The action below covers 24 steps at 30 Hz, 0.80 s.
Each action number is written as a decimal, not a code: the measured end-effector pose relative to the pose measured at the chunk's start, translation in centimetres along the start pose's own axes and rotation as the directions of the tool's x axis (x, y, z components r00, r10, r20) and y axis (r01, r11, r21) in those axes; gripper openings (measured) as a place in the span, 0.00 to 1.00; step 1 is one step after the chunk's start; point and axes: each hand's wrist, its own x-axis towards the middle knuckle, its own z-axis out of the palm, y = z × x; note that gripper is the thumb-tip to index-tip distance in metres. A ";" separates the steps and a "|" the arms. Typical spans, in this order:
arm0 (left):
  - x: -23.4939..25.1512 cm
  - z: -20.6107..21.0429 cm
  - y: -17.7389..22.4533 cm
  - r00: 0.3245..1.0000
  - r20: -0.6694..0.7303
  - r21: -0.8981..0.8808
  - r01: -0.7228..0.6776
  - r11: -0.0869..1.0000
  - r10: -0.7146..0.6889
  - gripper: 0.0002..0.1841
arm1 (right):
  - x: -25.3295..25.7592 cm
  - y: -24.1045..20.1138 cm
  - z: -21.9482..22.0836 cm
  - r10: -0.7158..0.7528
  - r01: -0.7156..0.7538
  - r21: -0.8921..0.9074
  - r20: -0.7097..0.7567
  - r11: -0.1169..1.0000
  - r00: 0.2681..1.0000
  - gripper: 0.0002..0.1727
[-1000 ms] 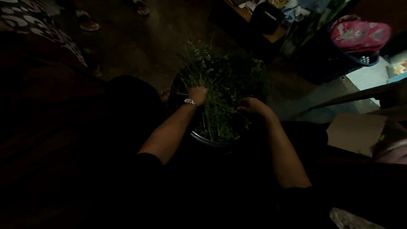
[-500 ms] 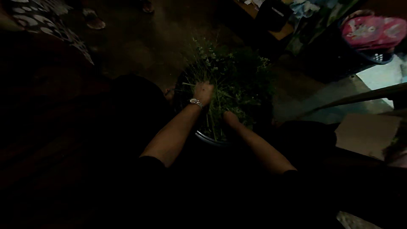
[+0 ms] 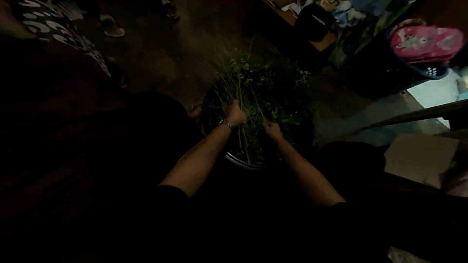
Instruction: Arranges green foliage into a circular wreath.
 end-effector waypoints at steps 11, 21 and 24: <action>-0.8 0.5 -0.4 0.995 0.102 0.478 -0.057 0.876 0.009 0.25 | -3.7 -1.2 -0.4 -0.177 0.210 0.192 -0.175 0.959 0.969 0.26; -1.7 0.3 1.2 0.991 0.134 0.408 -0.048 0.912 -0.008 0.24 | -6.4 -2.5 0.2 -0.338 0.421 0.183 -0.359 0.889 0.870 0.20; -1.1 0.1 1.3 0.964 0.021 0.452 -0.246 0.858 0.266 0.24 | -6.3 -2.1 0.8 -0.407 0.473 0.101 -0.374 0.875 0.834 0.20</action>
